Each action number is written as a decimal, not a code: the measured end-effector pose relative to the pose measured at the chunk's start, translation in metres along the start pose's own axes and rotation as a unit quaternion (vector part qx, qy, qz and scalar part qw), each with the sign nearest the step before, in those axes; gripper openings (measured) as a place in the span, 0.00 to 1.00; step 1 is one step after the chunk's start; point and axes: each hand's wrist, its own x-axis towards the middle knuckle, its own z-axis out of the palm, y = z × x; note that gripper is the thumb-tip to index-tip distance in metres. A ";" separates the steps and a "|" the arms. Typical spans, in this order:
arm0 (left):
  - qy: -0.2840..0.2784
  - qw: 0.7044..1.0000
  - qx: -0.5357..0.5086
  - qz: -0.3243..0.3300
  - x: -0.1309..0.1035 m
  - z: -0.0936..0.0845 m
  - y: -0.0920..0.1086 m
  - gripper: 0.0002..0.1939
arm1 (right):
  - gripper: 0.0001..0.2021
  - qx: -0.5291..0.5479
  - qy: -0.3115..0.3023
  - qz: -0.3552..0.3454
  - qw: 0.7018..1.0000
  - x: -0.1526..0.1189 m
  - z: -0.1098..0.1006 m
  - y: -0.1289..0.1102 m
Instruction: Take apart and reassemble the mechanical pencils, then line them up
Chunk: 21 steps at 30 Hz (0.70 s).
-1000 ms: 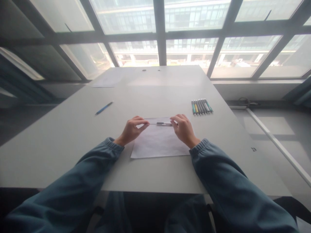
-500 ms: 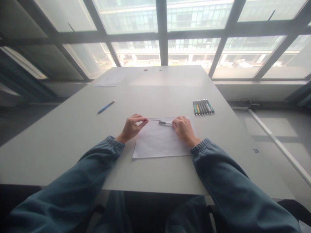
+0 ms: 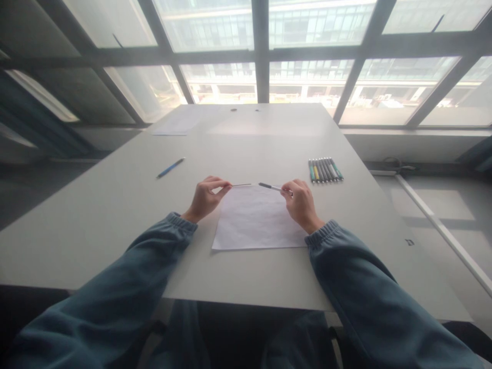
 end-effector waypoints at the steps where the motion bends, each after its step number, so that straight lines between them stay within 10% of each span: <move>1: -0.002 1.000 0.001 0.001 0.000 0.000 0.000 0.08 | 0.03 0.000 -0.001 -0.002 1.000 0.000 0.000 -0.001; 21: -0.061 0.997 0.017 0.047 -0.008 0.015 0.019 0.08 | 0.04 0.026 -0.054 -0.065 0.996 -0.002 0.000 -0.028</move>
